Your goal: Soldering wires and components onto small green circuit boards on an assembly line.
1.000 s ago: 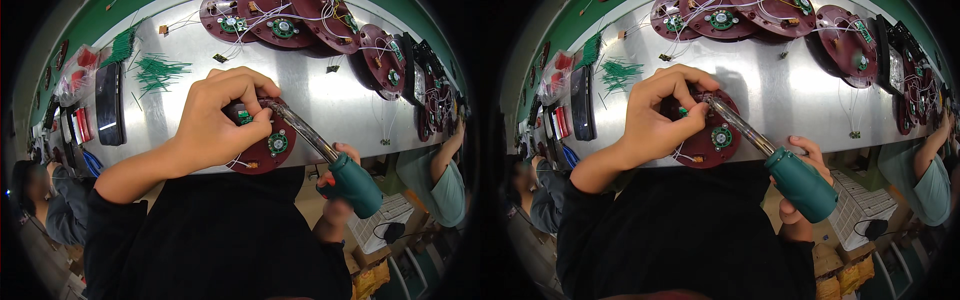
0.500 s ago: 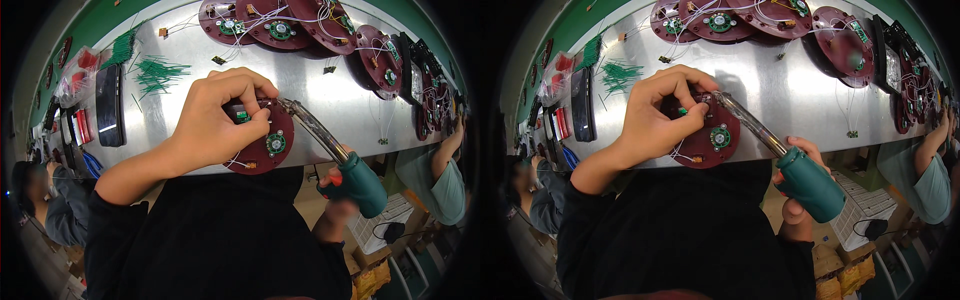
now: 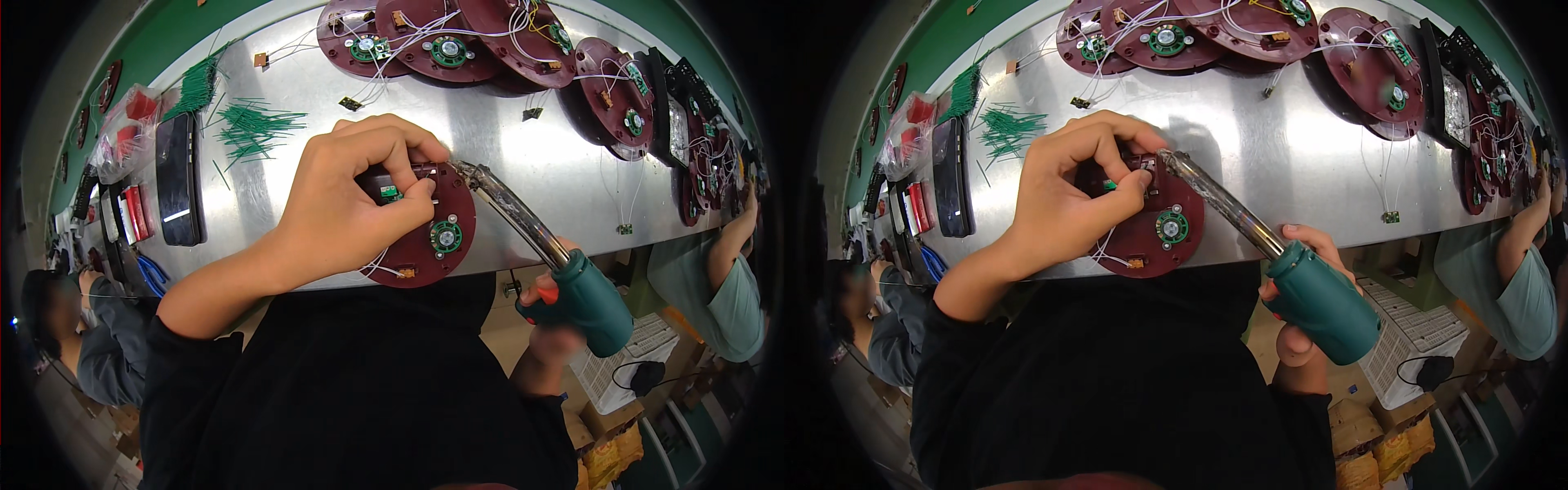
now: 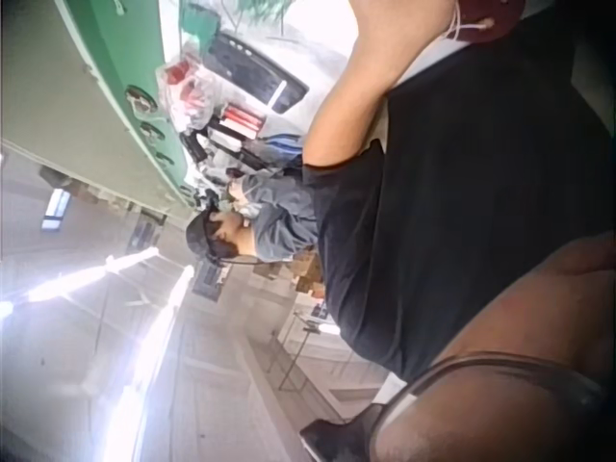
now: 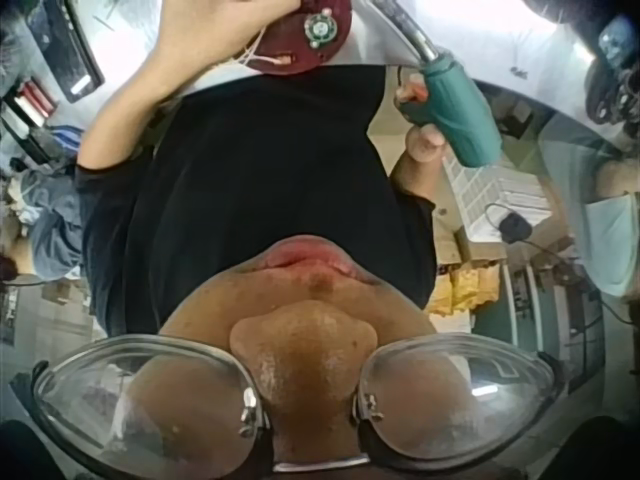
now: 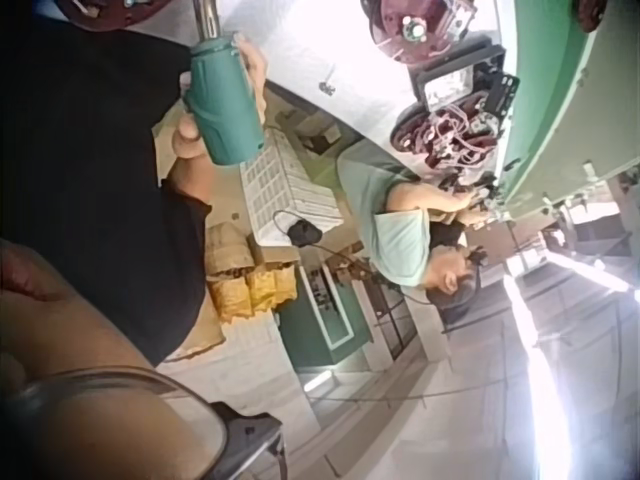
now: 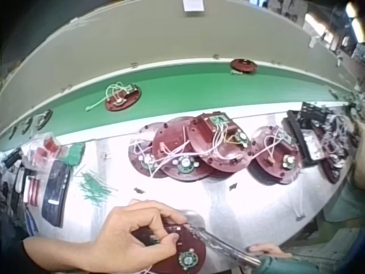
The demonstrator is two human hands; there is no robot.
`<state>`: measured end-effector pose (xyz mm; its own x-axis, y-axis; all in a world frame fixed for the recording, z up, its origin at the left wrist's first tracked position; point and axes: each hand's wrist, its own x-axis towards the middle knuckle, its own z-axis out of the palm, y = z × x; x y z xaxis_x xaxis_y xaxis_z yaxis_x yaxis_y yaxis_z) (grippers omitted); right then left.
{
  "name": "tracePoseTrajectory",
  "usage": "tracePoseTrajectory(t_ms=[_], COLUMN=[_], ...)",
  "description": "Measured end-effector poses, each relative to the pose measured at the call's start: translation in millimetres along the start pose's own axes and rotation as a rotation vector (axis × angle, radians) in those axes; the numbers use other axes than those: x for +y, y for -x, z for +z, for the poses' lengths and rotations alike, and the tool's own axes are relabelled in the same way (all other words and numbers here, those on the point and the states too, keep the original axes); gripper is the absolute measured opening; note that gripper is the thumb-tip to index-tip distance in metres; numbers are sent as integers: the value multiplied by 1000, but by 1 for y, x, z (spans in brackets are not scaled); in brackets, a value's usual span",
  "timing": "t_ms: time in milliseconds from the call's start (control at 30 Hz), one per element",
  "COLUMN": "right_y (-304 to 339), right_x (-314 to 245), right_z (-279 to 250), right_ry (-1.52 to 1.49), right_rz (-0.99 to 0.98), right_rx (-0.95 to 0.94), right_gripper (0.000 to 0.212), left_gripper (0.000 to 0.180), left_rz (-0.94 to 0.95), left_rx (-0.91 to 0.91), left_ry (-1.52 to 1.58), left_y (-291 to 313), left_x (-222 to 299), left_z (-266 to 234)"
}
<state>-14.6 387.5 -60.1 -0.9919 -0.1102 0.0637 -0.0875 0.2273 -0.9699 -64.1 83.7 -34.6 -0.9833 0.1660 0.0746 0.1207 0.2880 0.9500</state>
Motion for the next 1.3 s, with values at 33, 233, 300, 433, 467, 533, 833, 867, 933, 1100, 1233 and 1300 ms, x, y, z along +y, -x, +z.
tracePoseTrajectory(t_ms=[33,233,300,433,467,533,833,867,933,1100,1233,1300], right_y=[1,2,9,12,13,12,9,9,9,9,9,9], right_x=[0,12,6,6,7,7,20,19,18,16,18,21], right_z=[0,-2,-4,-7,-6,-5,-3,-2,-1,-2,0,-1], right_ry=[4,-135,-114,-100,-101,-123,-187,-190,-171,-185,-209,-236], right_rz=[11,-115,-59,1,0,-7,-100,-101,-71,-66,-47,-48], right_rx=[-3,34,30,-10,-8,-3,14,13,27,14,14,3], right_gripper=[96,104,103,104,104,106,107,107,108,105,103,103], left_gripper=[24,23,23,23,23,23,21,20,19,19,20,24], left_rz=[1,-6,-15,-43,-43,-44,-54,-5,46,13,31,78], left_rx=[1,3,-7,-8,-15,-19,-47,4,52,32,12,-79], left_ry=[-1,28,23,31,23,14,-32,-27,-22,-31,-9,-71], left_y=[0,-1,-2,-2,-2,-3,-4,-4,-4,-5,-7,-7], left_x=[0,1,1,3,3,1,1,-2,-3,0,0,2], left_z=[0,1,0,-1,-1,-1,-4,-2,-1,-5,-9,-18])
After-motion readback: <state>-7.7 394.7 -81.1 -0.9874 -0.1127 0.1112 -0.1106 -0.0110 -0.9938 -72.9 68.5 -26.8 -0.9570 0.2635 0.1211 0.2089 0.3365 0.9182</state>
